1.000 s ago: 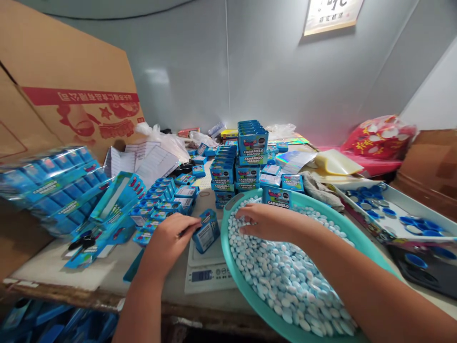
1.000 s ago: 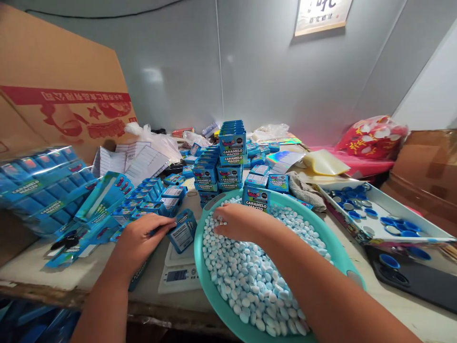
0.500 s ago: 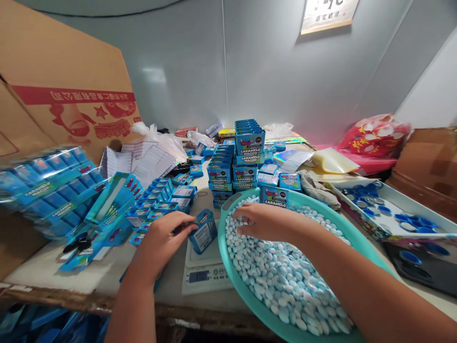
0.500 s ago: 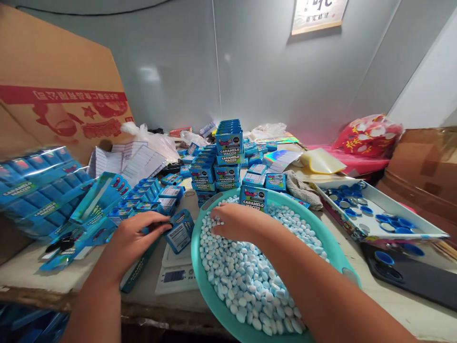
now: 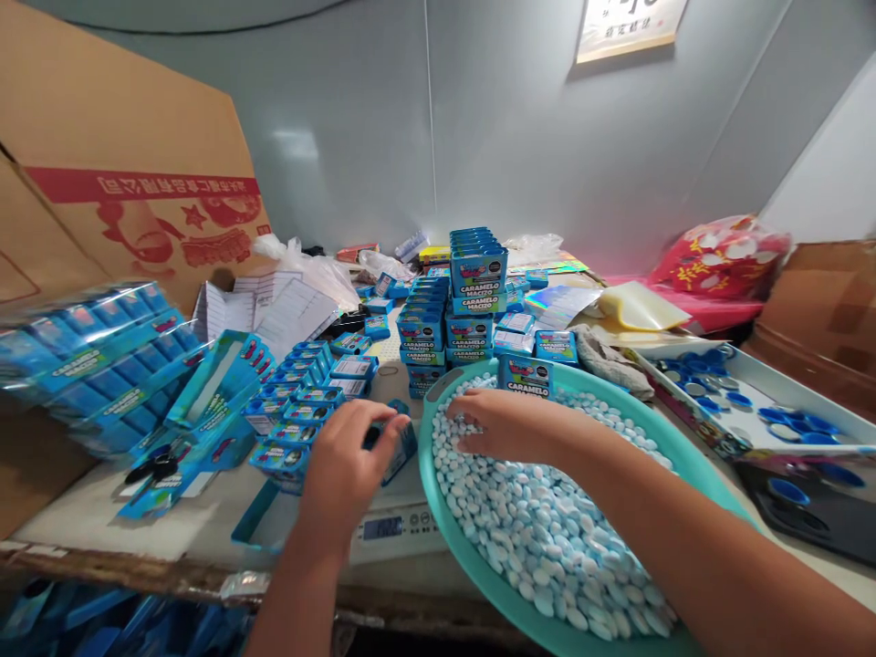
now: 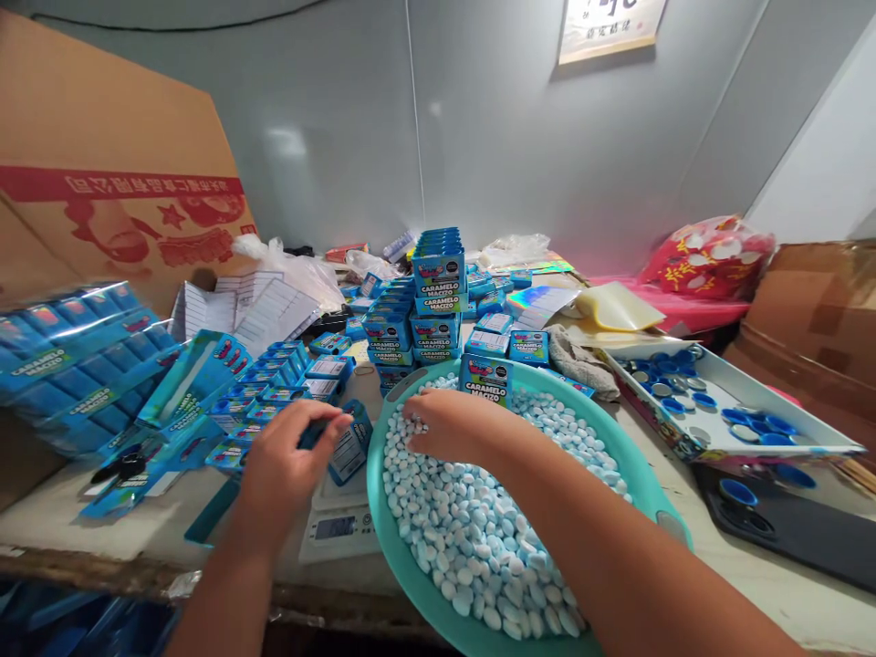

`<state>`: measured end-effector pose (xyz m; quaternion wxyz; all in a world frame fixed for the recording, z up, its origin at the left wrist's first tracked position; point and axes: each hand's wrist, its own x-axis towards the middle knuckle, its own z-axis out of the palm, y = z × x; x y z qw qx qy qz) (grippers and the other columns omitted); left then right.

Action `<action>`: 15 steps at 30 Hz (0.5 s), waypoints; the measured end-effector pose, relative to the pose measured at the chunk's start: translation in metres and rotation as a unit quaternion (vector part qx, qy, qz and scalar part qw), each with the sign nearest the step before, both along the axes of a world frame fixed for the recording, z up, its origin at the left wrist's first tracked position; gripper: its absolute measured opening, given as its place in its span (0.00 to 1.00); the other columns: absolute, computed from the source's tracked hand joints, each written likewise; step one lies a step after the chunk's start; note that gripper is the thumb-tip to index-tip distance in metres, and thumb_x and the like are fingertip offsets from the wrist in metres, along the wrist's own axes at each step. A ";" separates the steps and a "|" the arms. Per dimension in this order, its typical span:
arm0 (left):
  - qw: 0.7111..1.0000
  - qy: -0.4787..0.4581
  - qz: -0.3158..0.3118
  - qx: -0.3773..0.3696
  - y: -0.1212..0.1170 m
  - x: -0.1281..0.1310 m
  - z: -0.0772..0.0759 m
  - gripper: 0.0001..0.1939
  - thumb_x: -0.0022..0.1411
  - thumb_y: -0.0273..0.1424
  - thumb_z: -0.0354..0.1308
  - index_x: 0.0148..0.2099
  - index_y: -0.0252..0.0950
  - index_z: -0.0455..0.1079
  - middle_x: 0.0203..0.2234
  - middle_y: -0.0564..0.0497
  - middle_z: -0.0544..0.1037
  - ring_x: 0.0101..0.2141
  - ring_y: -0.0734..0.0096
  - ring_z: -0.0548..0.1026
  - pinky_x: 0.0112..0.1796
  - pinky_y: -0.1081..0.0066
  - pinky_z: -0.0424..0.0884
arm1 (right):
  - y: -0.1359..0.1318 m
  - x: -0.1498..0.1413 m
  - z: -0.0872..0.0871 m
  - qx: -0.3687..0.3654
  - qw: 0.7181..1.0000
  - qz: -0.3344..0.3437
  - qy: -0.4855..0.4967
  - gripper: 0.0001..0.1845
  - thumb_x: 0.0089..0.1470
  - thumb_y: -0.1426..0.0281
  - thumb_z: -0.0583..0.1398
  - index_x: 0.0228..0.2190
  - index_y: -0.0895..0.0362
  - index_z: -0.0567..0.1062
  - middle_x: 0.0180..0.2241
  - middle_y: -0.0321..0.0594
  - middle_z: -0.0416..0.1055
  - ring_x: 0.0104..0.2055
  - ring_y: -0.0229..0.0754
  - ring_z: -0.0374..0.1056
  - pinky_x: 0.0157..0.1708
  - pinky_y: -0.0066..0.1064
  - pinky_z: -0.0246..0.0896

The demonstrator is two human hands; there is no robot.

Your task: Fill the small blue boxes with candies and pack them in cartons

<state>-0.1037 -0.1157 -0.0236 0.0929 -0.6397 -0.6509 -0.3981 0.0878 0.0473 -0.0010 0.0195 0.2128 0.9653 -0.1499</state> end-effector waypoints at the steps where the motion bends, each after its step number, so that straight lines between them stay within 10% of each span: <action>1: 0.999 0.006 -0.028 -0.015 0.000 0.012 -0.001 0.09 0.72 0.38 0.59 0.41 0.38 0.74 0.37 0.49 0.80 0.40 0.64 0.77 0.45 0.66 0.71 | 0.000 0.000 -0.001 -0.003 1.000 0.005 0.003 0.23 0.57 0.65 0.65 0.54 0.54 0.75 0.49 0.44 0.75 0.45 0.48 0.74 0.40 0.32 0.63; 7: 0.954 0.054 -0.082 -0.283 0.003 0.089 0.000 0.11 0.68 0.36 0.60 0.49 0.37 0.77 0.45 0.42 0.80 0.46 0.50 0.78 0.47 0.54 0.74 | 0.001 0.000 -0.002 -0.016 0.999 0.041 0.000 0.23 0.48 0.73 0.69 0.48 0.55 0.78 0.47 0.43 0.74 0.42 0.43 0.72 0.40 0.29 0.62; 15: 0.932 0.101 -0.125 -0.323 0.006 0.117 0.004 0.16 0.72 0.36 0.52 0.46 0.34 0.78 0.53 0.35 0.76 0.50 0.45 0.76 0.49 0.47 0.74 | -0.001 -0.007 0.001 -0.021 0.996 -0.013 -0.081 0.20 0.46 0.76 0.66 0.44 0.53 0.80 0.37 0.40 0.78 0.35 0.44 0.70 0.31 0.30 0.56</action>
